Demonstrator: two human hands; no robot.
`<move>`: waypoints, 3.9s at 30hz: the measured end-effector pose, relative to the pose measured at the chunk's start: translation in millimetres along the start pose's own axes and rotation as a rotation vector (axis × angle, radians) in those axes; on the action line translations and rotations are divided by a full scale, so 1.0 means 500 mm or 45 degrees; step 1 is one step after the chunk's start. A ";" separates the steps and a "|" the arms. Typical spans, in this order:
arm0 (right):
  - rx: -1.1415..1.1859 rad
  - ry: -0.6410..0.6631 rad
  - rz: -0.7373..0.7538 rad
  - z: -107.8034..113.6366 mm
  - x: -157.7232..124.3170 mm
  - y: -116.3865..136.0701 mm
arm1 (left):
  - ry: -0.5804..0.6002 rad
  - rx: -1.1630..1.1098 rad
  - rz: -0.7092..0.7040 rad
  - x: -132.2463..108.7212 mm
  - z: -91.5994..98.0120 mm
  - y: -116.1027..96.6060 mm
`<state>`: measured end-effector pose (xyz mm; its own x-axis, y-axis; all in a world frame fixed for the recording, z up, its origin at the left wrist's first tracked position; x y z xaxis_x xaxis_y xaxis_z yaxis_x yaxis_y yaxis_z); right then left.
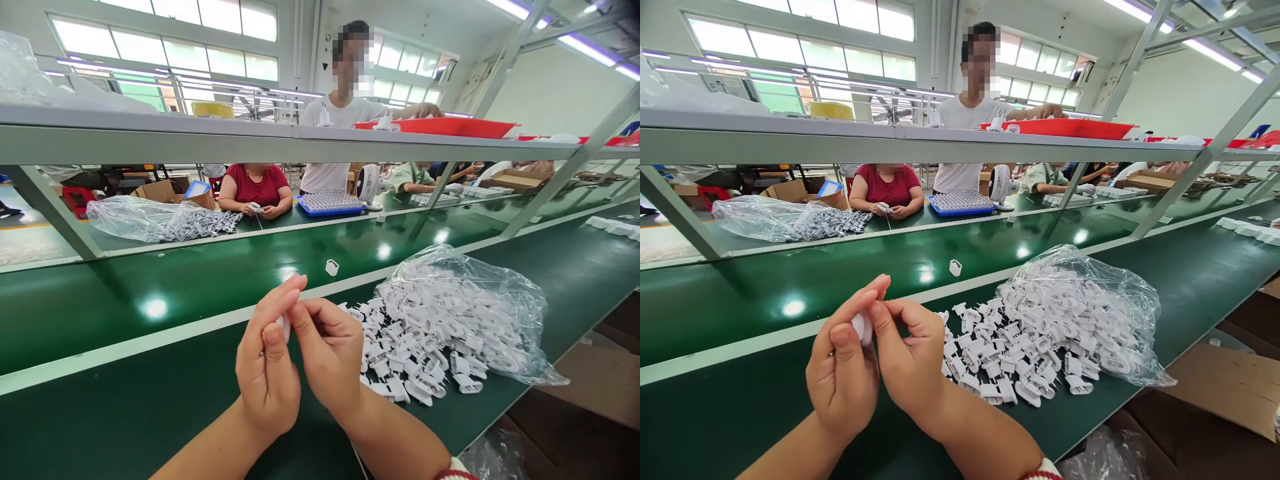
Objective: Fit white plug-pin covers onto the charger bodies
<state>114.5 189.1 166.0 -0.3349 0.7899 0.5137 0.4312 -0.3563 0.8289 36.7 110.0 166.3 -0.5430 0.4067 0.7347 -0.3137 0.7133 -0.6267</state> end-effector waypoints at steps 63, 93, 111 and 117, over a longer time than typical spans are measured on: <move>0.233 -0.296 -0.569 0.119 -0.053 -0.200 | 0.281 0.228 0.169 -0.083 -0.081 0.132; 0.407 -0.150 -0.734 0.095 -0.046 -0.243 | 0.685 1.139 0.640 -0.131 0.214 0.316; 0.334 0.129 -0.694 0.018 -0.133 -0.198 | 0.216 0.508 0.526 -0.144 0.139 0.073; 0.365 0.157 -0.771 0.011 -0.136 -0.201 | 0.317 0.696 0.331 -0.143 0.135 0.043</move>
<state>98.7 174.0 46.8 -0.6726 0.7399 0.0132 0.3369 0.2903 0.8956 16.1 58.1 82.8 -0.4784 0.6937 0.5385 -0.5829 0.2078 -0.7855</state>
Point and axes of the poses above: each hand's wrist, its own x-axis towards the middle knuckle, its own z-axis out of the back of the hand, y = z × x, the point moved 9 cm from there along x, towards the middle knuckle, and after that the axes turned 1 degree about -y, right-handed, at the moved point
